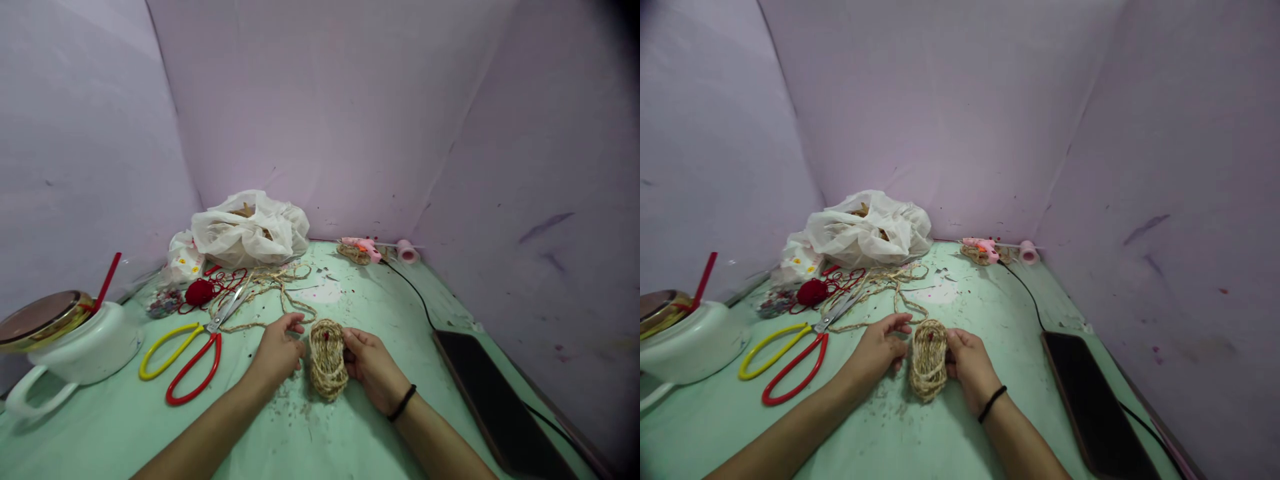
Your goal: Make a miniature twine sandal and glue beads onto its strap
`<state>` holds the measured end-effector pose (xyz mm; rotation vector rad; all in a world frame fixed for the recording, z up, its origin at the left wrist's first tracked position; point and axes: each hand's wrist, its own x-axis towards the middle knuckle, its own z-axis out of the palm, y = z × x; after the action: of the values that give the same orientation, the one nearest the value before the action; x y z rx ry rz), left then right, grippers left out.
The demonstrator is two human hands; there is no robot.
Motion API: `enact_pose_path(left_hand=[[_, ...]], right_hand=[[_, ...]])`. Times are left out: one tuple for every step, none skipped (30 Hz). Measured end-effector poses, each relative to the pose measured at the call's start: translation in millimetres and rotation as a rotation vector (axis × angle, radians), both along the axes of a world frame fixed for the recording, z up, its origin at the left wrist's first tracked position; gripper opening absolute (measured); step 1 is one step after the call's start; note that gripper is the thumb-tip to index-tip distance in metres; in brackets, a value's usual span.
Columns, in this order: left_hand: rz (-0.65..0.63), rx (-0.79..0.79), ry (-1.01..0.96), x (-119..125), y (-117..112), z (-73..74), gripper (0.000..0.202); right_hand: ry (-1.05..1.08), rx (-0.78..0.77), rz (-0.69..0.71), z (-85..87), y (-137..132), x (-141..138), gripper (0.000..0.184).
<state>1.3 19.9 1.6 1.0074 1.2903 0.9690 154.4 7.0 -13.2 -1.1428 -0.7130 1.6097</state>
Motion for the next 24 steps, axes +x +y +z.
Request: enact_pose_path(left_hand=[[-0.020, 0.000, 0.011, -2, 0, 3.9, 0.048], [-0.053, -0.008, 0.018, -4, 0, 7.9, 0.049], [-0.095, -0.022, 0.022, -5, -1, 11.7, 0.049], [-0.141, -0.042, 0.021, -5, -3, 14.6, 0.049], [-0.188, -0.063, 0.013, -4, -5, 16.3, 0.051], [-0.231, -0.078, -0.003, -2, -7, 16.7, 0.054], [-0.260, -0.078, -0.026, 0, -9, 15.8, 0.057], [-0.270, -0.065, -0.049, 2, -10, 13.9, 0.059], [-0.266, -0.043, -0.067, 3, -10, 11.4, 0.058], [-0.249, -0.016, -0.081, 4, -9, 8.8, 0.055], [-0.219, 0.008, -0.092, 3, -7, 6.6, 0.052], [-0.183, 0.021, -0.105, 2, -4, 4.9, 0.049], [-0.148, 0.024, -0.122, -1, -1, 4.1, 0.047], [-0.121, 0.020, -0.139, -4, 3, 4.1, 0.047], [-0.106, 0.018, -0.154, -7, 6, 4.8, 0.047], [-0.099, 0.016, -0.160, -10, 8, 5.9, 0.047], [-0.100, 0.017, -0.156, -12, 10, 7.3, 0.045], [-0.108, 0.022, -0.149, -14, 10, 8.8, 0.042], [-0.115, 0.030, -0.143, -14, 10, 10.1, 0.038], [-0.119, 0.040, -0.141, -15, 10, 11.2, 0.034], [-0.112, 0.051, -0.149, -14, 9, 12.0, 0.031], [-0.096, 0.061, -0.164, -14, 9, 12.4, 0.029], [-0.072, 0.072, -0.185, -14, 9, 12.3, 0.029], [-0.039, 0.082, -0.208, -15, 9, 11.9, 0.029]], right_hand=[[0.018, -0.009, -0.015, 1.2, 1, 1, 0.022], [0.039, -0.014, -0.034, 2.2, 2, 2, 0.018], [0.061, -0.014, -0.055, 3.0, 3, 3, 0.015], [0.085, -0.008, -0.076, 3.7, 3, 3, 0.012], [0.111, 0.003, -0.096, 4.3, 3, 2, 0.011], [0.137, 0.017, -0.112, 4.7, 3, 1, 0.011], [0.161, 0.030, -0.122, 5.2, 2, 0, 0.012], [0.182, 0.038, -0.129, 5.6, 1, -2, 0.012], [0.198, 0.041, -0.130, 6.0, 0, -3, 0.012], [0.210, 0.037, -0.125, 6.5, -2, -4, 0.012], [0.216, 0.030, -0.112, 7.1, -3, -4, 0.012], [0.216, 0.023, -0.096, 7.8, -4, -3, 0.015], [0.210, 0.019, -0.083, 8.7, -4, -2, 0.020], [0.204, 0.014, -0.079, 9.9, -4, 0, 0.024], [0.201, 0.008, -0.084, 11.2, -4, 3, 0.027], [0.200, -0.002, -0.094, 12.6, -3, 5, 0.027], [0.195, -0.016, -0.097, 14.2, -3, 7, 0.025], [0.181, -0.033, -0.088, 15.7, -3, 9, 0.022], [0.155, -0.046, -0.060, 17.2, -3, 9, 0.021], [0.118, -0.054, -0.020, 18.5, -3, 9, 0.021], [0.074, -0.056, 0.021, 19.6, -4, 9, 0.022], [0.032, -0.058, 0.056, 20.5, -4, 8, 0.022], [-0.002, -0.061, 0.082, 21.0, -5, 6, 0.022], [-0.023, -0.069, 0.098, 21.2, -6, 5, 0.022]])
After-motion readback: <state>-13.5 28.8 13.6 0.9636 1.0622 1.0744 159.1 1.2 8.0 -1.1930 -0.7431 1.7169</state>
